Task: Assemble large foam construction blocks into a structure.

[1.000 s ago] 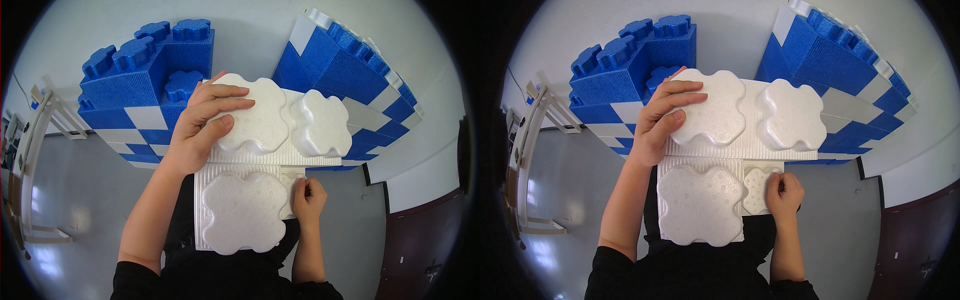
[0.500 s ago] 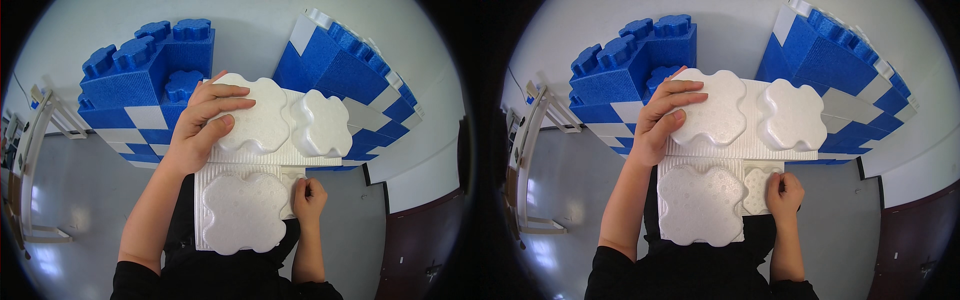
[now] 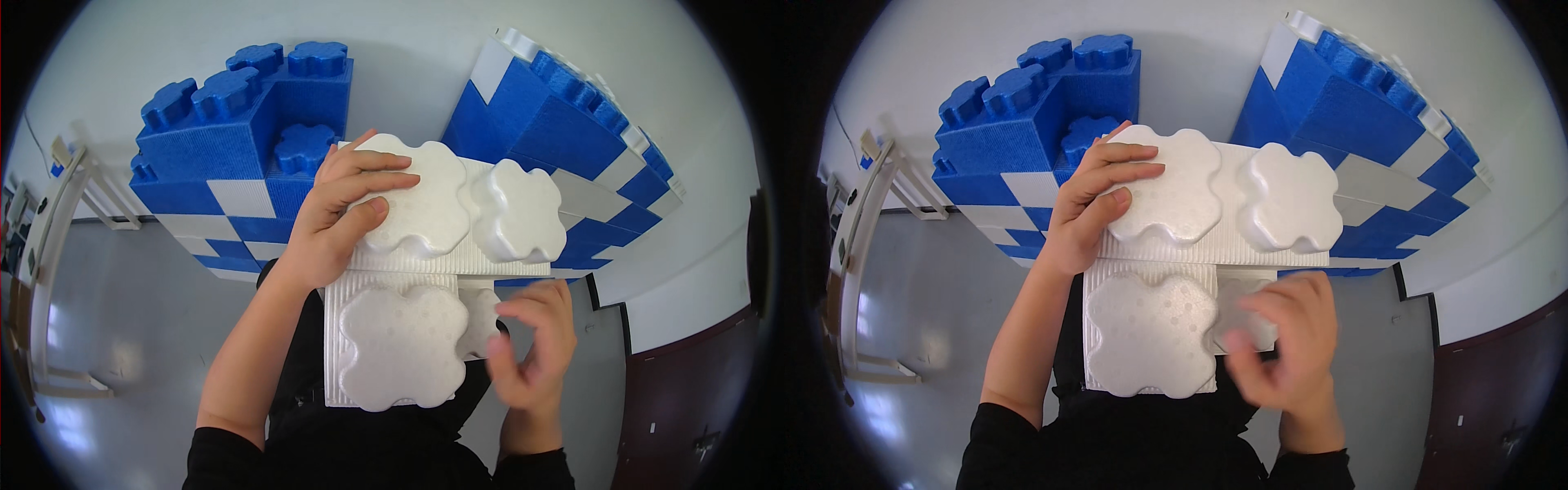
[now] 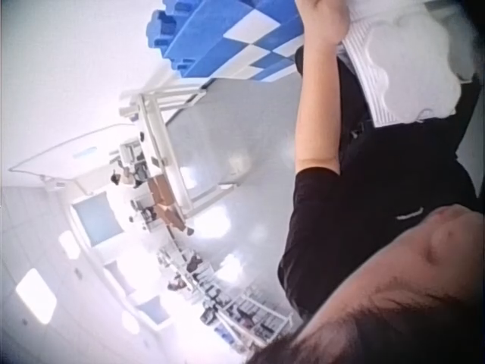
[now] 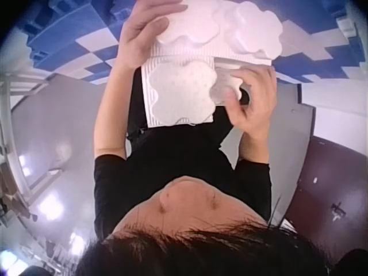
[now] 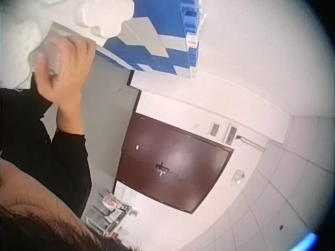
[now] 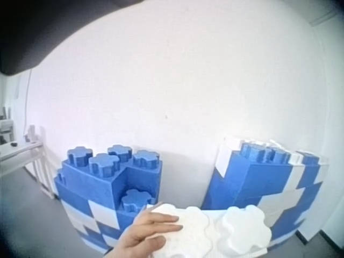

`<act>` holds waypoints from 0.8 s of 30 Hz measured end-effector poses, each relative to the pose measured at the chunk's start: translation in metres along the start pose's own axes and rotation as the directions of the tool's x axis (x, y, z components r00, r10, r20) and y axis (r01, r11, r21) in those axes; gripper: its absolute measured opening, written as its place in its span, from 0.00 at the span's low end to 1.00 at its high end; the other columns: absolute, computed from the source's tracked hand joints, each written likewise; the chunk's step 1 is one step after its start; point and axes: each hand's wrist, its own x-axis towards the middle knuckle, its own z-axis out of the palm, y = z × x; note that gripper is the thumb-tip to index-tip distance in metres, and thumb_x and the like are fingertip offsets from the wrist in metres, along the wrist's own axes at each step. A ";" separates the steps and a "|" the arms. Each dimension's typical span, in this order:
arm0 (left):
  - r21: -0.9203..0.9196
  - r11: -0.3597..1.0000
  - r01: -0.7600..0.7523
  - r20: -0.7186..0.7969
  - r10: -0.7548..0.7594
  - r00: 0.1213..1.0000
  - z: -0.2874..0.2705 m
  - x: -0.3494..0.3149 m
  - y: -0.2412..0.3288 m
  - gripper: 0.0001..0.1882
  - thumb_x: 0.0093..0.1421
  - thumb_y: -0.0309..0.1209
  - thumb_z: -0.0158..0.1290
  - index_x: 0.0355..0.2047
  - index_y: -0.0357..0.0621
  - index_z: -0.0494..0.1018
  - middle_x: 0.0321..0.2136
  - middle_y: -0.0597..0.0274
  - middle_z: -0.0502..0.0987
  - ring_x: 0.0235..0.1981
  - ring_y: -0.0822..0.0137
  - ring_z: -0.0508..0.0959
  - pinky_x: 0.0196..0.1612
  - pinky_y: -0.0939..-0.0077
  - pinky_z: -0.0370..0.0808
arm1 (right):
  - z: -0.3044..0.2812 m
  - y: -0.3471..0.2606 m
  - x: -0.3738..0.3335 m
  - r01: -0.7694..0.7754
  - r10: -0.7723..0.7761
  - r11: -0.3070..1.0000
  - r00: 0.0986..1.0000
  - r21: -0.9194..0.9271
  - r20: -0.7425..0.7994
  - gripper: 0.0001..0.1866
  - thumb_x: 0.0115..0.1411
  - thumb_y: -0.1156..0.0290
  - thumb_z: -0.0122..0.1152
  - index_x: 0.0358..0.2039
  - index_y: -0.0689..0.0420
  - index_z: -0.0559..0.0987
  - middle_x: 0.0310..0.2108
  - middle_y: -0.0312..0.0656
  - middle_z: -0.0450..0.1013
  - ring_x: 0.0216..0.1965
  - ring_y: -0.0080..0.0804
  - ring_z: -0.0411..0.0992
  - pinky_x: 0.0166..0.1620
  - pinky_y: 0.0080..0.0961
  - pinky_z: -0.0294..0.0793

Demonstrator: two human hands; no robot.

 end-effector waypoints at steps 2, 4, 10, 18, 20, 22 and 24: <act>0.012 1.000 0.009 -0.007 -0.009 1.000 -0.002 -0.002 -0.001 0.21 0.62 0.27 0.53 0.53 0.51 0.87 0.61 0.62 0.80 0.77 0.48 0.60 0.79 0.41 0.36 | -0.006 -0.028 0.027 0.101 -0.107 0.994 0.968 0.040 0.229 0.32 0.51 0.61 0.79 0.55 0.58 0.79 0.49 0.53 0.73 0.50 0.54 0.70 0.54 0.50 0.70; 0.002 1.000 0.004 0.004 -0.004 1.000 -0.001 -0.002 -0.003 0.20 0.63 0.27 0.53 0.53 0.51 0.87 0.61 0.62 0.80 0.77 0.49 0.60 0.79 0.42 0.36 | -0.002 -0.044 0.042 0.121 -0.133 0.991 0.928 0.057 0.349 0.41 0.50 0.58 0.80 0.63 0.58 0.75 0.56 0.57 0.70 0.57 0.59 0.68 0.61 0.55 0.68; 0.005 1.000 0.002 0.028 -0.002 1.000 0.000 0.001 -0.005 0.20 0.64 0.27 0.52 0.53 0.51 0.87 0.61 0.62 0.80 0.77 0.49 0.60 0.79 0.42 0.36 | 0.025 -0.056 0.050 0.259 -0.129 0.964 0.667 -0.066 0.734 0.57 0.51 0.61 0.79 0.76 0.62 0.58 0.58 0.70 0.66 0.64 0.69 0.64 0.67 0.73 0.58; -0.007 1.000 -0.005 0.046 0.005 0.999 -0.003 0.002 -0.004 0.19 0.64 0.27 0.54 0.52 0.52 0.87 0.61 0.62 0.80 0.77 0.47 0.60 0.79 0.43 0.39 | 0.025 -0.059 0.054 0.207 -0.123 0.978 0.690 -0.031 0.714 0.55 0.46 0.72 0.75 0.75 0.65 0.60 0.48 0.62 0.67 0.52 0.56 0.66 0.55 0.49 0.65; 0.004 1.000 -0.005 0.062 0.004 0.998 -0.004 0.002 -0.001 0.19 0.64 0.27 0.55 0.52 0.52 0.88 0.60 0.62 0.80 0.77 0.47 0.59 0.79 0.43 0.39 | 0.025 -0.060 0.054 0.209 -0.116 0.977 0.688 -0.042 0.717 0.54 0.46 0.72 0.75 0.74 0.65 0.61 0.48 0.60 0.67 0.52 0.55 0.66 0.54 0.47 0.64; 0.024 1.000 0.014 0.073 -0.016 0.997 -0.005 0.001 0.002 0.18 0.66 0.28 0.55 0.52 0.54 0.87 0.60 0.63 0.80 0.77 0.47 0.59 0.79 0.44 0.37 | 0.024 -0.061 0.056 0.209 -0.119 0.977 0.682 -0.036 0.722 0.54 0.46 0.72 0.75 0.74 0.64 0.61 0.49 0.61 0.67 0.52 0.55 0.66 0.55 0.48 0.65; 0.005 1.000 0.011 0.081 -0.011 0.997 -0.006 0.002 0.001 0.18 0.66 0.28 0.54 0.53 0.54 0.87 0.60 0.63 0.80 0.77 0.47 0.58 0.79 0.44 0.36 | 0.021 -0.063 0.058 0.203 -0.111 0.978 0.679 -0.040 0.726 0.55 0.45 0.71 0.76 0.74 0.64 0.61 0.49 0.61 0.67 0.53 0.55 0.66 0.55 0.48 0.65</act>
